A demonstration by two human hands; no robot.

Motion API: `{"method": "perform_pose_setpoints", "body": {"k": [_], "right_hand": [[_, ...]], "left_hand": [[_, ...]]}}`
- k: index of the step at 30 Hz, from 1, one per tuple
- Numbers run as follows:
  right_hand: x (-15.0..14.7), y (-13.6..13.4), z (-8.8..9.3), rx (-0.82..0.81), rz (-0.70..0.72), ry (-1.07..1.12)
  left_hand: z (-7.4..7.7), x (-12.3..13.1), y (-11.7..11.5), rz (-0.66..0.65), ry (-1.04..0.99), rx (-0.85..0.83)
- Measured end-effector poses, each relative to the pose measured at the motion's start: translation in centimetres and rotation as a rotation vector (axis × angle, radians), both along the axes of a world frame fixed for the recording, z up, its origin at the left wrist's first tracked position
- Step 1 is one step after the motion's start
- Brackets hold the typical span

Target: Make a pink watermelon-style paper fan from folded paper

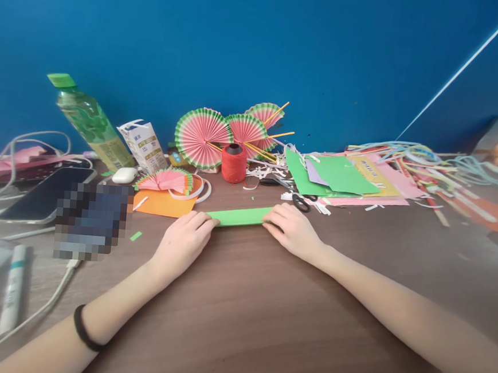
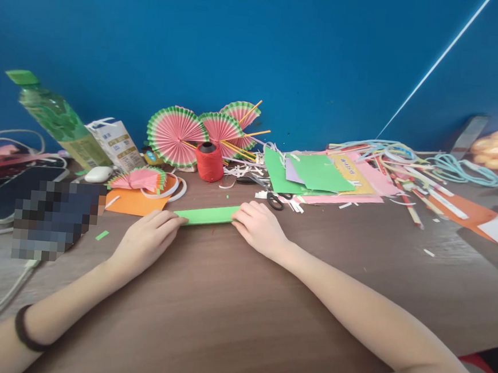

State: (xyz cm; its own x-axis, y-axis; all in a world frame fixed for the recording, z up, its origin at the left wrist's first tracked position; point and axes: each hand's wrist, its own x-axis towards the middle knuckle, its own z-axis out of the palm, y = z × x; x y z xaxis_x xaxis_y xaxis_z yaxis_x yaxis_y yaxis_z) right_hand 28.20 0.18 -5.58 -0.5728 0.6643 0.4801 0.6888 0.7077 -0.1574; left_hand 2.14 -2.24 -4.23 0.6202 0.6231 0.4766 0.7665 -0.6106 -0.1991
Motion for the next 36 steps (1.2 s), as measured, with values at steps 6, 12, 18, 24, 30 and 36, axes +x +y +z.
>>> {"method": "perform_pose_setpoints", "body": {"k": [6, 12, 18, 24, 30, 36], "right_hand": [[-0.1, -0.8, 0.5, 0.162, 0.056, 0.154], [0.2, -1.8, 0.8, 0.234, 0.282, 0.086], [0.0, -1.8, 0.7, 0.265, 0.392, 0.047], [0.0, -1.2, 0.0, 0.167, 0.261, 0.036], [-0.1, -0.8, -0.2, 0.146, 0.090, 0.036], [0.0, -0.5, -0.5, 0.109, 0.086, 0.027]], "left_hand": [[0.6, 0.1, -0.3, 0.024, -0.113, 0.129], [1.2, -0.3, -1.4, -0.166, -0.190, 0.202], [1.5, -0.1, -1.5, -0.240, -0.151, 0.145], [0.8, 0.0, -0.8, -0.076, -0.037, 0.059], [0.1, -0.2, -0.3, 0.035, 0.056, 0.037], [0.0, -0.3, -0.3, 0.011, 0.041, 0.031]]}}
